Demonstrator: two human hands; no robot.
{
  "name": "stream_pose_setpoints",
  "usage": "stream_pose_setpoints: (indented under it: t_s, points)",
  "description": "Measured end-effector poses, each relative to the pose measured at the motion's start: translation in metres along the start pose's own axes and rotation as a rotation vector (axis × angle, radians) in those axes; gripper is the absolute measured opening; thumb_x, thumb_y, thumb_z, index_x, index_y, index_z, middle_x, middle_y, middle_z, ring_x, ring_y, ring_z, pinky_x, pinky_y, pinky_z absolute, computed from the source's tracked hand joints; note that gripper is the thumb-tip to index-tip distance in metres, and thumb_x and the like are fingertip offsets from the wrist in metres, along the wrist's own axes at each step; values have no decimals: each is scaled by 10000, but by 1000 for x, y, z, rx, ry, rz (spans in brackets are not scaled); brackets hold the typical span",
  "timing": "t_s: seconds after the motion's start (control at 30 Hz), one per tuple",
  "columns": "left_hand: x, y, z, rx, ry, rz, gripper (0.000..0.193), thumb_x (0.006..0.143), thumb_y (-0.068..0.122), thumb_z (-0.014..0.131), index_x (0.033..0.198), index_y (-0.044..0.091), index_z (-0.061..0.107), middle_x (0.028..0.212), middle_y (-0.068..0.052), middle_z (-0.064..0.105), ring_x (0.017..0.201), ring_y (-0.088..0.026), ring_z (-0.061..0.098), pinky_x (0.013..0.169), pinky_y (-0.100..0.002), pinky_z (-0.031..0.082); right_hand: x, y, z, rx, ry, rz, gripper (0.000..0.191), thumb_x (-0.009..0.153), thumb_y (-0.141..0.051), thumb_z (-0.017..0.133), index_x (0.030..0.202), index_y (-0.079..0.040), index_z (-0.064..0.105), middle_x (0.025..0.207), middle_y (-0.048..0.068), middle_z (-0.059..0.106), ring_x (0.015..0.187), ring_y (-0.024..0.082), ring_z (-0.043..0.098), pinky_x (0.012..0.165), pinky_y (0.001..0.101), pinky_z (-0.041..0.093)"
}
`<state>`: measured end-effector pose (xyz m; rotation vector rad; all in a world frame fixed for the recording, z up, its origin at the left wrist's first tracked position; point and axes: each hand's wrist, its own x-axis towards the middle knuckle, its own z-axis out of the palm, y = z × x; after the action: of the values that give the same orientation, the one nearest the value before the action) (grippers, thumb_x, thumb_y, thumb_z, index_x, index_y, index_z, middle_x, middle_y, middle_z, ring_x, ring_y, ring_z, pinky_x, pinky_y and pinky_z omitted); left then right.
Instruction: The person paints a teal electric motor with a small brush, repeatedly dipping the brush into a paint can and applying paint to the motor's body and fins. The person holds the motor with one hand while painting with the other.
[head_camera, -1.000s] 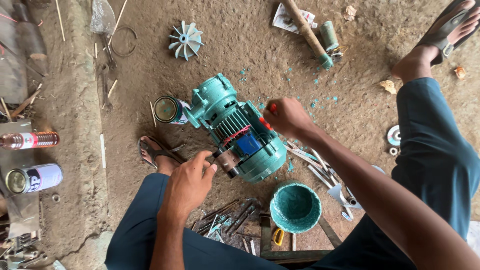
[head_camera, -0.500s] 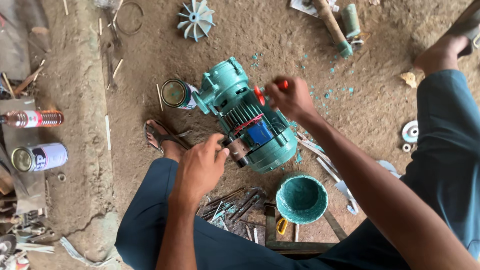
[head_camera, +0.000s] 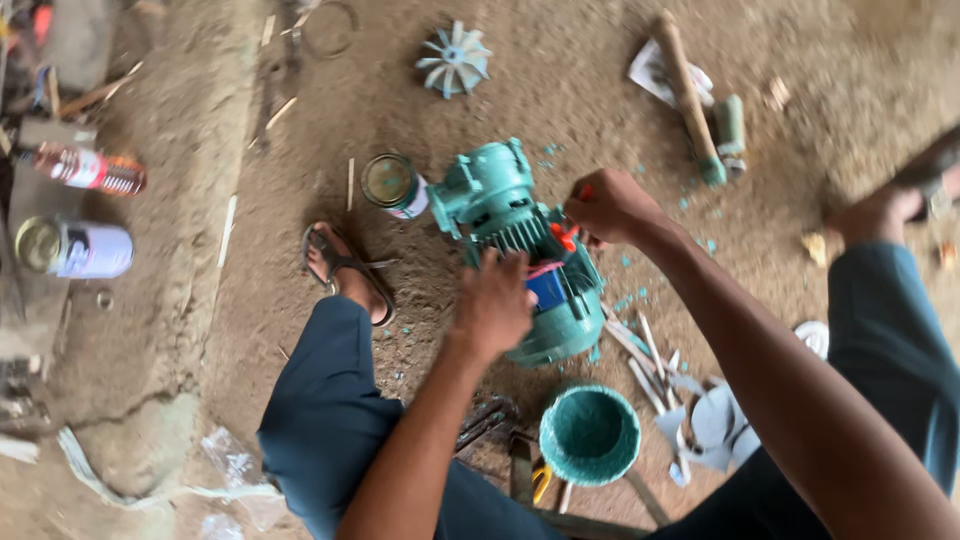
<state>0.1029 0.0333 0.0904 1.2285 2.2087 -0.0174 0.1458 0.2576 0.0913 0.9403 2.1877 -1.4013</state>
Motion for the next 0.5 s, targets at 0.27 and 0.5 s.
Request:
stream_pose_setpoints:
  t_s: [0.27,0.5]
  points:
    - [-4,18,14,-42,-73,-41,640,1011,290,546,1546,14,327,1557,-136,469,1537,-352,239,1222,-712,124,39,-24,-5,-113,-36,53,284,984,-227,619,893,-2,768,746,111,776,593,180,755,543,329,640]
    - [-10,26,18,33,-111,-16,688,1004,397,545,1530,1,344,1475,-184,527,1509,-329,273,1214,-706,73,49,-37,5,-13,90,-71,249,986,-172,605,968,28,752,845,143,790,643,179,752,582,332,637]
